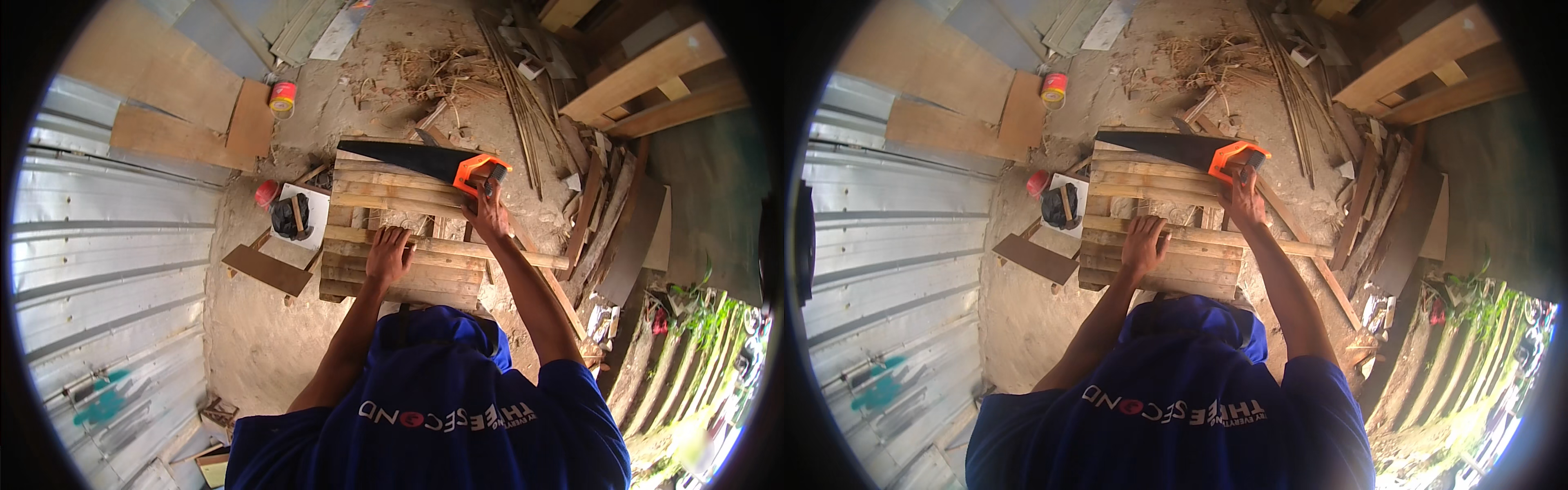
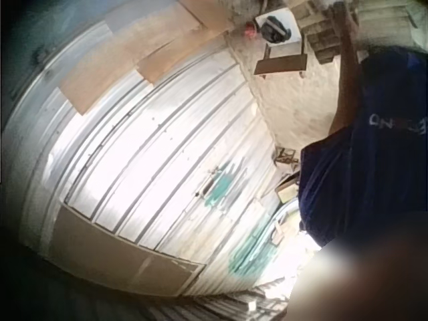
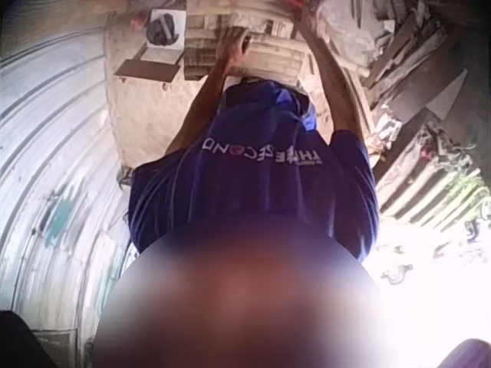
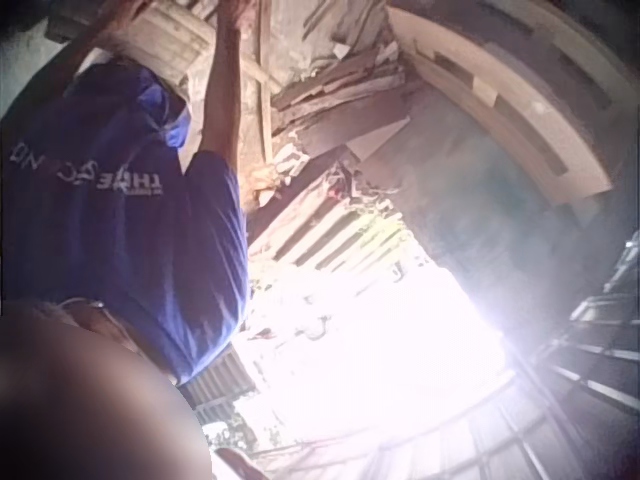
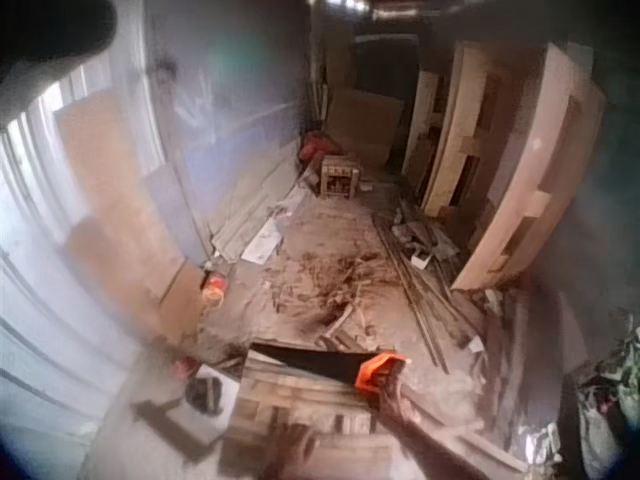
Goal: The person uses a hand saw to cut a small wooden stick placed on a wooden pallet. After cutting, the person picks up a knife and scrapes the cut piece of wood.
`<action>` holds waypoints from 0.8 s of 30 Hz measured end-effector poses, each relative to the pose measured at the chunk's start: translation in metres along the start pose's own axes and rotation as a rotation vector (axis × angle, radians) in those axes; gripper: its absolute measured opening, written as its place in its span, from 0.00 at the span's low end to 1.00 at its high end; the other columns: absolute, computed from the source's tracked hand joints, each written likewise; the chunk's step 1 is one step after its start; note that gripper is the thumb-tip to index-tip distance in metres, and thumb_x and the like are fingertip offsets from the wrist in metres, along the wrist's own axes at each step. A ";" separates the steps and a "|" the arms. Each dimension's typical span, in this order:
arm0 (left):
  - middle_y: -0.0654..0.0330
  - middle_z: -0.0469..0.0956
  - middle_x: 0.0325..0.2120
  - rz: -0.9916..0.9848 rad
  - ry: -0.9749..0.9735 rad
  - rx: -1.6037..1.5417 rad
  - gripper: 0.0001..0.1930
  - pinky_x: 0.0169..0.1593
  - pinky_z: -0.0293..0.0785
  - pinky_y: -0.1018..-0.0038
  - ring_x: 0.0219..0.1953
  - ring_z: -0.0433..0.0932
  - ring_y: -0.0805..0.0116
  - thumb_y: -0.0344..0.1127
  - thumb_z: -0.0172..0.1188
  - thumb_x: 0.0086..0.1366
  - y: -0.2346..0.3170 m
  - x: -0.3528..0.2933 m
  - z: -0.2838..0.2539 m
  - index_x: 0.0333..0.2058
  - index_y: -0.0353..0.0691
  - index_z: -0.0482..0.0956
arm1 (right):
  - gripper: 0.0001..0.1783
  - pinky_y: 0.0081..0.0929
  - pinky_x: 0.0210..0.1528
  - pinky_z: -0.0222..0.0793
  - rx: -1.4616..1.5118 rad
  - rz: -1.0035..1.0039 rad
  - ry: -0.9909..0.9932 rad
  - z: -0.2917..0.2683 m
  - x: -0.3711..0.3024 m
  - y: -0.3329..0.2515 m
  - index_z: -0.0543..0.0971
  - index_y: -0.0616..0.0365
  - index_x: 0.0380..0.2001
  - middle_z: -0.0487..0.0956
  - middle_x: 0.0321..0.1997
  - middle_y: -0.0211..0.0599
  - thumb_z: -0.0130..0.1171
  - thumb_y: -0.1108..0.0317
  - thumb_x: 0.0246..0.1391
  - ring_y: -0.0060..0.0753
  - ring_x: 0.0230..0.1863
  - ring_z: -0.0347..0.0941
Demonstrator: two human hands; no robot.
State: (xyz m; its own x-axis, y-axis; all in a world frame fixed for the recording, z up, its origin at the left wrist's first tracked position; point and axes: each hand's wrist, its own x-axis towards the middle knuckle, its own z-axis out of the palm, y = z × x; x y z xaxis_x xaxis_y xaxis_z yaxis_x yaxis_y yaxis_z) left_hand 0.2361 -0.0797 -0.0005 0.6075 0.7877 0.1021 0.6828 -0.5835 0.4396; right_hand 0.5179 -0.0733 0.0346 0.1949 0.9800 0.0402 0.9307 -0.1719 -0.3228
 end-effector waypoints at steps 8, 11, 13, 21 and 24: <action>0.51 0.73 0.48 -0.031 0.004 -0.040 0.21 0.66 0.54 0.56 0.55 0.68 0.53 0.44 0.53 0.65 0.003 0.001 -0.001 0.52 0.39 0.71 | 0.34 0.44 0.34 0.80 0.118 -0.241 0.025 0.019 0.033 -0.009 0.66 0.57 0.56 0.57 0.63 0.50 0.67 0.59 0.48 0.58 0.43 0.76; 0.51 0.73 0.48 -0.017 0.006 -0.017 0.21 0.66 0.54 0.56 0.56 0.68 0.54 0.43 0.54 0.64 0.003 0.003 -0.003 0.52 0.38 0.71 | 0.29 0.42 0.32 0.81 0.075 -0.345 -0.018 0.030 0.049 -0.035 0.67 0.55 0.54 0.58 0.64 0.44 0.64 0.58 0.51 0.55 0.40 0.78; 0.51 0.73 0.47 -0.005 0.027 -0.020 0.21 0.65 0.55 0.55 0.55 0.68 0.53 0.42 0.54 0.63 0.003 0.004 -0.004 0.51 0.38 0.71 | 0.26 0.40 0.31 0.81 0.061 -0.368 0.021 0.036 0.057 -0.049 0.68 0.56 0.51 0.60 0.62 0.42 0.63 0.57 0.53 0.53 0.41 0.78; 0.52 0.74 0.45 0.008 0.048 -0.008 0.21 0.64 0.57 0.54 0.52 0.70 0.53 0.43 0.55 0.62 0.002 0.003 -0.002 0.51 0.39 0.71 | 0.24 0.45 0.52 0.66 -0.097 -0.345 0.156 0.026 0.060 -0.074 0.78 0.44 0.48 0.66 0.61 0.40 0.66 0.52 0.47 0.44 0.53 0.69; 0.53 0.74 0.45 0.020 0.050 -0.016 0.22 0.64 0.57 0.54 0.52 0.70 0.53 0.43 0.55 0.62 0.001 0.004 0.001 0.51 0.39 0.71 | 0.29 0.42 0.52 0.68 0.058 -0.397 0.202 0.016 0.064 -0.087 0.71 0.33 0.57 0.65 0.59 0.42 0.65 0.56 0.49 0.48 0.51 0.70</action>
State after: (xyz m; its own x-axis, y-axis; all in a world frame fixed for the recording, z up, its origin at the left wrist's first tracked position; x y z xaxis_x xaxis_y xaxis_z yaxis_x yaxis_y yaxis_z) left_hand 0.2395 -0.0769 -0.0003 0.5997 0.7851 0.1552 0.6640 -0.5964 0.4510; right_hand 0.4444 0.0056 0.0499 -0.1117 0.9287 0.3535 0.9279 0.2248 -0.2973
